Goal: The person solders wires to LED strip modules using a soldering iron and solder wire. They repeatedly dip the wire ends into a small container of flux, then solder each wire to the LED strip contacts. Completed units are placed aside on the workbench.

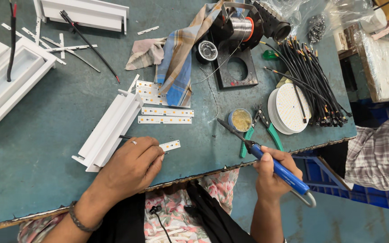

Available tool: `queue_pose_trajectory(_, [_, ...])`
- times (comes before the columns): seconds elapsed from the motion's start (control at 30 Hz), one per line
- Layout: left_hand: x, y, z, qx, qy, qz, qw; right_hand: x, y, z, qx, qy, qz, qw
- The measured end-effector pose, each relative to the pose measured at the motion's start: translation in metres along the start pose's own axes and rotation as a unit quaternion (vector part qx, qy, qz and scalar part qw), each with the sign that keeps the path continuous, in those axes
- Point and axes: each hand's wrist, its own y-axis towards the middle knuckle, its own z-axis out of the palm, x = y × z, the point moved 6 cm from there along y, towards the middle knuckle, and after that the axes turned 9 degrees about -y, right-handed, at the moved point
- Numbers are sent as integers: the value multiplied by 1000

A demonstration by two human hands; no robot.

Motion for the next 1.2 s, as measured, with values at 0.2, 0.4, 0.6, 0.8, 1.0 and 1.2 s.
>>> queue_pose_trajectory(0.2, [0,0,-1,-4,-4,3,1000,4,4,6,13,-5,4,1000])
queue_pose_trajectory(0.4, [0,1,-1,-1,-3,1,1000,8,6,10,22,2,-12,1000])
queue_pose_trajectory(0.6, [0,0,-1,-2,-1,0,1000,6,6,10,21,4,-16,1000])
queue_pose_trajectory(0.8, [1,-2,0,-1,-7,-1,1000,-15,7,-5,-65,99,40,992])
queue_pose_trajectory(1.0, [1,-2,1,1,-4,4,1000,-60,15,-10,-24,464,270,843])
queue_pose_trajectory(1.2, [2,-2,3,15,1,7,1000,-84,5,4,57,606,385,694])
